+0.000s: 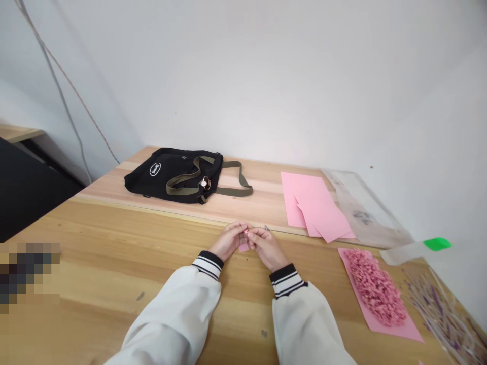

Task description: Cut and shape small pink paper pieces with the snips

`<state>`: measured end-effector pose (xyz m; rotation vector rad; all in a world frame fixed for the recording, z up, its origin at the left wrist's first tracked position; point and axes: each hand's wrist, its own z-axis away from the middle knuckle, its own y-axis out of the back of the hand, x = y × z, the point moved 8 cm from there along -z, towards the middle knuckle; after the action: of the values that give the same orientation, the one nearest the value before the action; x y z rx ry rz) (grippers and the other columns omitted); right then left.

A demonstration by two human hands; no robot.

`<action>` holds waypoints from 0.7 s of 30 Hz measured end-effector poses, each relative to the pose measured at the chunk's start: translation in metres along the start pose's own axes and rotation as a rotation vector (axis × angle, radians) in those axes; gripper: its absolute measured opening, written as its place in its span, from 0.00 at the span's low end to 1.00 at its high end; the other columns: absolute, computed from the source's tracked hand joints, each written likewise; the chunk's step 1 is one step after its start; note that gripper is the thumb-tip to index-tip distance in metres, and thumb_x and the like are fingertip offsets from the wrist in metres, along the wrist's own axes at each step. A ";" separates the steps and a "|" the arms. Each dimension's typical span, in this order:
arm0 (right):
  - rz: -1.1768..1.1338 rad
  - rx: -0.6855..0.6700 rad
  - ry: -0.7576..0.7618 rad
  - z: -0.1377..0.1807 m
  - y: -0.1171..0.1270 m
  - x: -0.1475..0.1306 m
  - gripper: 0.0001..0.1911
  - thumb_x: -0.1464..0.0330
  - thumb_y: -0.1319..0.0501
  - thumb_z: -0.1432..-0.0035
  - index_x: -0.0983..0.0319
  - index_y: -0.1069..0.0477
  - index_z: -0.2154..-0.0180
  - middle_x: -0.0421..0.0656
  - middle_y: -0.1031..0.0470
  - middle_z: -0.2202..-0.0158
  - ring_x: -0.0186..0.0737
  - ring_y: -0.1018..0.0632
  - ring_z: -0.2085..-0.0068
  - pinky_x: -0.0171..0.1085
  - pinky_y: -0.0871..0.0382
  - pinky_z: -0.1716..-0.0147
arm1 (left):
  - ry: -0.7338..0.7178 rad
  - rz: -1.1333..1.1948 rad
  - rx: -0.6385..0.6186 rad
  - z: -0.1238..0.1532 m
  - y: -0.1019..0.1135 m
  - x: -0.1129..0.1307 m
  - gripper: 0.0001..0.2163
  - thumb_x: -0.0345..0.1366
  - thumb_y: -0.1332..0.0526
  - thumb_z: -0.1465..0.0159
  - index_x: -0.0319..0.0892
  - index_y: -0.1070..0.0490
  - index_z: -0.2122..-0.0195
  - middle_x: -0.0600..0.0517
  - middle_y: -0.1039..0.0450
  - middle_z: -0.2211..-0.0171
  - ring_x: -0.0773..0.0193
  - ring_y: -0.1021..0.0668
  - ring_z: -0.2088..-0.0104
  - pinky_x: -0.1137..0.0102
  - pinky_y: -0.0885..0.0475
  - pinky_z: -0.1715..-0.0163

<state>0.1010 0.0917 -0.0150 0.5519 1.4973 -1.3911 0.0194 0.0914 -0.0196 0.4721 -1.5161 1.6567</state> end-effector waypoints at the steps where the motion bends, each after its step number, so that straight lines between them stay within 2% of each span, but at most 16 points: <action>1: -0.001 0.001 0.002 0.000 0.000 0.000 0.15 0.59 0.25 0.65 0.61 0.25 0.78 0.35 0.31 0.84 0.28 0.37 0.80 0.33 0.44 0.78 | 0.000 0.000 0.005 0.000 0.001 0.000 0.13 0.38 0.29 0.52 0.36 0.29 0.73 0.55 0.31 0.80 0.67 0.25 0.79 0.70 0.30 0.75; 15: -0.022 -0.002 -0.003 0.000 0.000 0.000 0.15 0.60 0.25 0.65 0.62 0.25 0.78 0.36 0.31 0.84 0.28 0.36 0.80 0.33 0.44 0.79 | 0.004 0.014 0.019 0.000 0.003 0.000 0.11 0.37 0.29 0.51 0.35 0.28 0.73 0.54 0.31 0.80 0.69 0.26 0.79 0.73 0.32 0.75; 21: -0.016 0.013 -0.008 0.000 0.002 0.000 0.15 0.59 0.25 0.67 0.61 0.24 0.79 0.35 0.31 0.85 0.27 0.37 0.81 0.33 0.45 0.78 | 0.002 0.069 0.045 0.001 0.005 0.000 0.10 0.34 0.30 0.50 0.35 0.28 0.73 0.54 0.30 0.79 0.71 0.26 0.77 0.73 0.31 0.73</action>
<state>0.1027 0.0917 -0.0160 0.5434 1.4899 -1.4147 0.0156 0.0913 -0.0222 0.4466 -1.5108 1.7471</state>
